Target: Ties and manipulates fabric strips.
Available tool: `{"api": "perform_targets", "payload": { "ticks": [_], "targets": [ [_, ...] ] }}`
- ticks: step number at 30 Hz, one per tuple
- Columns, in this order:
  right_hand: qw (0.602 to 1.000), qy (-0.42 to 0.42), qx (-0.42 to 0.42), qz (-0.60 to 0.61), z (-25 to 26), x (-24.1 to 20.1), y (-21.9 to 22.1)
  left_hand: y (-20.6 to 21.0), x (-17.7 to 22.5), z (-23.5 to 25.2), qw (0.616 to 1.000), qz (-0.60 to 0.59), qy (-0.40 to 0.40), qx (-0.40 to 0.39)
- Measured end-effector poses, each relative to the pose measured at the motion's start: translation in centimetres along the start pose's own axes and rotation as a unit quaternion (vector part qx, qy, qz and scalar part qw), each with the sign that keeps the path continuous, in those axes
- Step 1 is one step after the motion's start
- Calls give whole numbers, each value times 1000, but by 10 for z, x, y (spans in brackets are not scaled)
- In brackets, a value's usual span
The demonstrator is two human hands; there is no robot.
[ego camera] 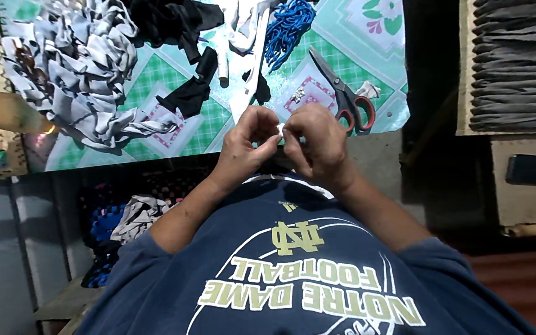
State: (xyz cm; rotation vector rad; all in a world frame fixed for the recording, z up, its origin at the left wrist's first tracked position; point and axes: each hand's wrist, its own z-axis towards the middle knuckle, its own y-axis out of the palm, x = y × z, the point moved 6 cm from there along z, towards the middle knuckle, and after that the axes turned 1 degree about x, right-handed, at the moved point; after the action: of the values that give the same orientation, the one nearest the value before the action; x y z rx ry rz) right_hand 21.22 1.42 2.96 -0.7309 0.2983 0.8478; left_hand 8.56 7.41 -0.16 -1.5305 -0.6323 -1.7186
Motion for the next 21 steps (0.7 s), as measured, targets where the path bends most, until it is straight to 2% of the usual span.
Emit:
{"api": "perform_targets", "payload": {
  "ticks": [3,5,7,9,17,19,21],
  "targets": [
    [999,4,21,39,7,1,-7,0,-11,0,995,-85,-50,-4],
    [991,48,6,126,7,6,-8,-3,-18,0,985,-145,-92,8],
    [965,111,-13,235,5,9,-6,-5,-21,0,973,-191,-130,24],
    [945,152,-28,288,4,9,-5,-7,-22,-1,966,-207,-151,32],
    [963,125,9,237,5,7,-19,-8,-24,-1,964,-221,-145,42],
    [966,124,19,227,6,8,-20,-8,-23,-1,970,-195,-139,35],
    [968,120,22,220,6,10,-21,-7,-20,-1,985,-137,-99,15]
  ]
}}
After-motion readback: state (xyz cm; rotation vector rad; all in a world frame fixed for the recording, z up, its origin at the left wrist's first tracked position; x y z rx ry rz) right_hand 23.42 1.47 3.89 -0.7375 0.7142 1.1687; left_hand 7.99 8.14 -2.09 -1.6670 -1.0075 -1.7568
